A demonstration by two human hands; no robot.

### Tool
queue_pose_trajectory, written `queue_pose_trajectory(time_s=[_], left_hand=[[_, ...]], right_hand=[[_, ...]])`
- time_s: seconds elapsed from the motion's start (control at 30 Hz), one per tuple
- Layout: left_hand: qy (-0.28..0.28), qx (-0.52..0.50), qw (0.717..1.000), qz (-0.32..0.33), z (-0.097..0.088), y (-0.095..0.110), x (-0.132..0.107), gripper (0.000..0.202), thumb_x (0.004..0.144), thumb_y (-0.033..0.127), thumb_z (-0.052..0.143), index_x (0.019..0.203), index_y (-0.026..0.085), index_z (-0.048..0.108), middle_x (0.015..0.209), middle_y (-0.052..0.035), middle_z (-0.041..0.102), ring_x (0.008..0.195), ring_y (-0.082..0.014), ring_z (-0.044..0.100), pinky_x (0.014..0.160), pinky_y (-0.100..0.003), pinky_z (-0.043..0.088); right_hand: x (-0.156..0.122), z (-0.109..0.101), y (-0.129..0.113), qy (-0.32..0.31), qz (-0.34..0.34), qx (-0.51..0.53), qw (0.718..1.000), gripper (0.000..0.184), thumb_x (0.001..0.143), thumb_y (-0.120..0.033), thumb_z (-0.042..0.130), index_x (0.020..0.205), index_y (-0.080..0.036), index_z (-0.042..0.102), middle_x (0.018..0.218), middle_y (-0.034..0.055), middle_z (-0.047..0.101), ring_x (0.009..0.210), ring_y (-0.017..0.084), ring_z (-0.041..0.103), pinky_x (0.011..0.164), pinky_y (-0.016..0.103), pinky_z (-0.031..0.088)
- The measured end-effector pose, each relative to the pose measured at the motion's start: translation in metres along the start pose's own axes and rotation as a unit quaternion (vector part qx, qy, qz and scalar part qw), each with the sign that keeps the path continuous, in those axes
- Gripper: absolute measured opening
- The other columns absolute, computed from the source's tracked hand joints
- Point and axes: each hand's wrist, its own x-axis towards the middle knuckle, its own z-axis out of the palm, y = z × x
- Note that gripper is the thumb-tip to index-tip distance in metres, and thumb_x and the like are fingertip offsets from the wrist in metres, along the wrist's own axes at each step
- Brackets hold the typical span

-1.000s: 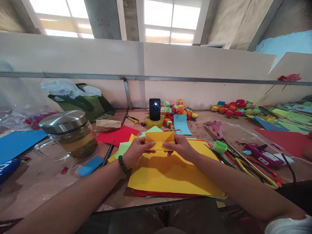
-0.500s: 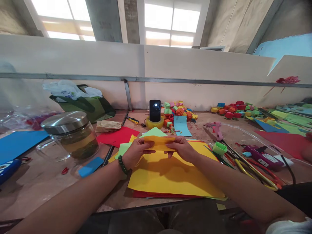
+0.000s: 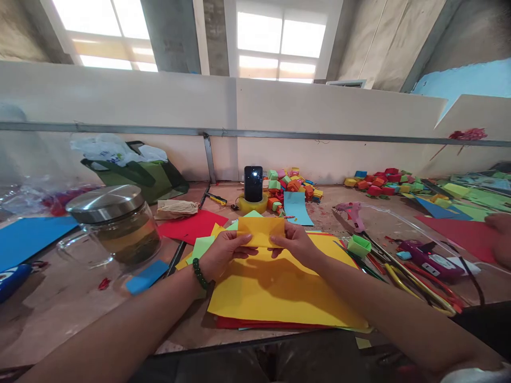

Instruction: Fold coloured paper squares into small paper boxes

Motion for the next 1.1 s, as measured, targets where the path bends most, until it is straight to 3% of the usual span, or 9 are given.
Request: queue_pose_trajectory(time_s=[0.3, 0.57, 0.73, 1.1], left_hand=[[-0.003, 0.008, 1.000, 0.020, 0.0012, 0.0000, 0.0001, 0.044, 0.049, 0.043, 0.086, 0.076, 0.013, 0.070, 0.069, -0.0073, 0.073, 0.064, -0.0172, 0.070, 0.053, -0.018, 0.043], [0.004, 0.010, 1.000, 0.023, 0.0006, -0.0029, 0.0017, 0.040, 0.053, 0.042, 0.084, 0.077, 0.013, 0.069, 0.069, -0.0072, 0.073, 0.063, -0.0177, 0.070, 0.053, -0.019, 0.043], [0.004, -0.001, 1.000, 0.026, 0.0001, -0.0039, 0.0024, 0.043, 0.049, 0.042, 0.086, 0.077, 0.013, 0.070, 0.067, -0.0070, 0.072, 0.062, -0.0170, 0.069, 0.053, -0.019, 0.044], [-0.016, -0.002, 1.000, 0.020, 0.0005, 0.0006, -0.0016, 0.039, 0.055, 0.041, 0.084, 0.079, 0.013, 0.069, 0.072, -0.0073, 0.073, 0.061, -0.0160, 0.070, 0.052, -0.018, 0.044]], right_hand=[[0.0003, -0.0025, 0.0014, 0.002, -0.008, -0.010, 1.000, 0.046, 0.061, -0.044, 0.079, 0.091, -0.015, 0.059, 0.072, 0.0005, 0.066, 0.057, 0.011, 0.062, 0.051, 0.025, 0.057], [0.0016, -0.0041, 0.0041, -0.002, -0.012, -0.019, 1.000, 0.046, 0.062, -0.045, 0.079, 0.090, -0.015, 0.059, 0.073, 0.0005, 0.066, 0.054, 0.011, 0.062, 0.050, 0.025, 0.057], [0.0002, -0.0050, 0.0040, -0.002, -0.005, -0.001, 1.000, 0.046, 0.062, -0.042, 0.080, 0.094, -0.015, 0.062, 0.074, 0.0013, 0.066, 0.058, 0.012, 0.063, 0.049, 0.024, 0.057], [-0.0007, -0.0016, -0.0019, -0.004, 0.000, 0.009, 1.000, 0.040, 0.059, -0.043, 0.081, 0.085, -0.016, 0.068, 0.071, 0.0010, 0.066, 0.054, 0.012, 0.061, 0.047, 0.024, 0.055]])
